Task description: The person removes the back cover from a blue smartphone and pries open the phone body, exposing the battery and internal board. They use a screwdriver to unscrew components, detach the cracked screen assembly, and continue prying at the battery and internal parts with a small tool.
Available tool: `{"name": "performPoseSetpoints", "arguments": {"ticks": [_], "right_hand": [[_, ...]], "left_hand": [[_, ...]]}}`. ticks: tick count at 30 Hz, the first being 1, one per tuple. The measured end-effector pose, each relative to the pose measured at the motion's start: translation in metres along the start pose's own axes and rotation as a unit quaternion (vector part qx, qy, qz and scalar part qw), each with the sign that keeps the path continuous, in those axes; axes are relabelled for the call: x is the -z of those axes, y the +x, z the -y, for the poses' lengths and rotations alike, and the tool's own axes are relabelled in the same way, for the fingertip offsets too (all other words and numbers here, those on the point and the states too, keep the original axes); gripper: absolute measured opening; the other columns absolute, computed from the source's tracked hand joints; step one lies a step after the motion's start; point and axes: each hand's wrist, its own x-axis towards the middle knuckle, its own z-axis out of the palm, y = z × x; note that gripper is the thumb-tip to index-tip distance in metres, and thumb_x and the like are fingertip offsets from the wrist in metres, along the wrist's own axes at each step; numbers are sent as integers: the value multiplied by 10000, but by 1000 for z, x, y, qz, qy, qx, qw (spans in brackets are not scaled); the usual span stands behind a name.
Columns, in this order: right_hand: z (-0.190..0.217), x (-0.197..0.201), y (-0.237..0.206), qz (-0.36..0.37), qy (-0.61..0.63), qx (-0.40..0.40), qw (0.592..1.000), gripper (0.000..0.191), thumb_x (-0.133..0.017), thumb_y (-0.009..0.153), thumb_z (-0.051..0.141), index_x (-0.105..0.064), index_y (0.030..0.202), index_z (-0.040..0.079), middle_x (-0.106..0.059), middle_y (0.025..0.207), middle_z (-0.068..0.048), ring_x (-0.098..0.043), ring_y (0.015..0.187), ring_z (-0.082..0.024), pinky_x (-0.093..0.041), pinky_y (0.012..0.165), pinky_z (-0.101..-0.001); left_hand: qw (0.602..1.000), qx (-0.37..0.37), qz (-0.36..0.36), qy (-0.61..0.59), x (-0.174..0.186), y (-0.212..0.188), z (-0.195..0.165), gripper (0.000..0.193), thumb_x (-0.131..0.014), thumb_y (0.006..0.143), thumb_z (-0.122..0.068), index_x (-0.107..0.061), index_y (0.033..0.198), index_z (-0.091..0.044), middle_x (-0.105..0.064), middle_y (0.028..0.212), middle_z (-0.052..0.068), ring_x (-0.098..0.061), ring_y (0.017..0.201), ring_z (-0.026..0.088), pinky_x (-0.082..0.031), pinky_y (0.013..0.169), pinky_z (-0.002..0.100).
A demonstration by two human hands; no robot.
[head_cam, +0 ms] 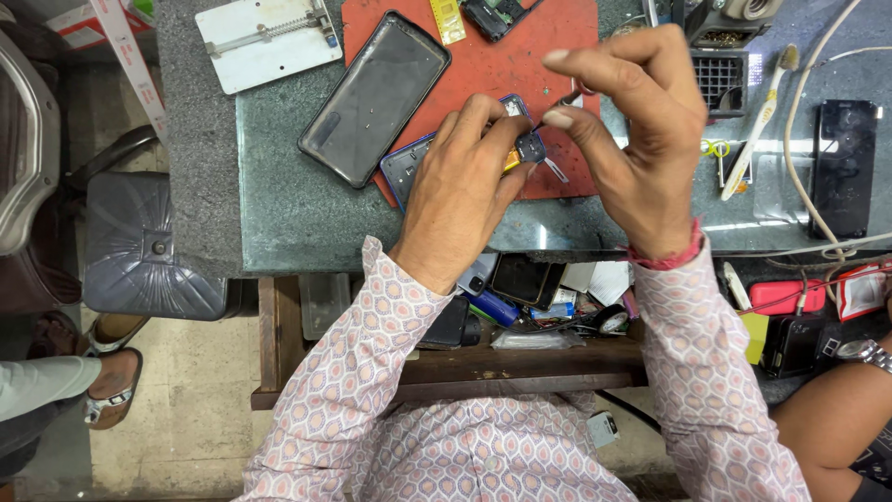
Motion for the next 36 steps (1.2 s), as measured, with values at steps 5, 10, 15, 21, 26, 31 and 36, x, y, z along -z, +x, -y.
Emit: {"name": "performPoseSetpoints", "arguments": {"ticks": [5,10,15,21,26,31,36], "right_hand": [[12,2,5,-2,26,-4,1000,365,-662,1002,-129,-680,1311,63,-670,1070,-97,-649,976,-170,-520,869,-263],[16,3,4,22,26,69,997,468,-622,988,-174,-566,1411,18,-652,1213,-120,-612,1121,-207,-505,1028,-318],[4,2,-2,-22,-17,53,998,442,-828,970,-87,-697,1352,93,-627,1076,-95,-604,977,-190,-498,877,-289],[0,8,-5,12,38,50,998,465,-599,1040,-173,-583,1449,46,-668,1159,-73,-612,1035,-181,-491,952,-290],[1,9,-4,17,4,79,997,487,-728,1006,-98,-610,1441,86,-629,1240,-109,-619,1090,-216,-516,967,-307],[-5,6,-5,13,-22,65,998,502,-802,1014,-55,-611,1451,102,-649,1207,-102,-642,1078,-218,-531,963,-318],[-7,2,-9,37,27,39,998,591,-721,1059,-111,-441,1545,75,-693,1175,-116,-735,1099,-196,-606,988,-285]], "left_hand": [[998,19,-19,-55,-5,4,5,348,-765,898,-76,-657,1225,-24,-579,1108,114,-652,1037,317,-526,885,436],[994,16,-48,-94,-16,19,9,224,-746,943,-55,-657,1149,-71,-609,1124,94,-705,993,296,-554,841,416],[992,105,-16,-71,-20,28,2,297,-835,839,-130,-601,979,-10,-589,1016,96,-731,840,246,-542,700,415],[990,-65,-53,-116,-10,29,0,375,-677,823,86,-637,1174,-38,-543,1027,65,-693,884,273,-565,721,431],[995,59,-27,-74,-14,32,0,351,-862,794,-103,-595,1002,-14,-495,1107,91,-695,821,232,-565,701,407],[995,1,-33,-96,-12,33,3,213,-792,827,12,-621,945,-39,-503,1073,87,-711,861,234,-596,710,389],[989,81,-14,-123,-10,32,1,338,-788,804,-28,-582,1070,-9,-495,1126,118,-736,852,226,-591,715,397]]}}
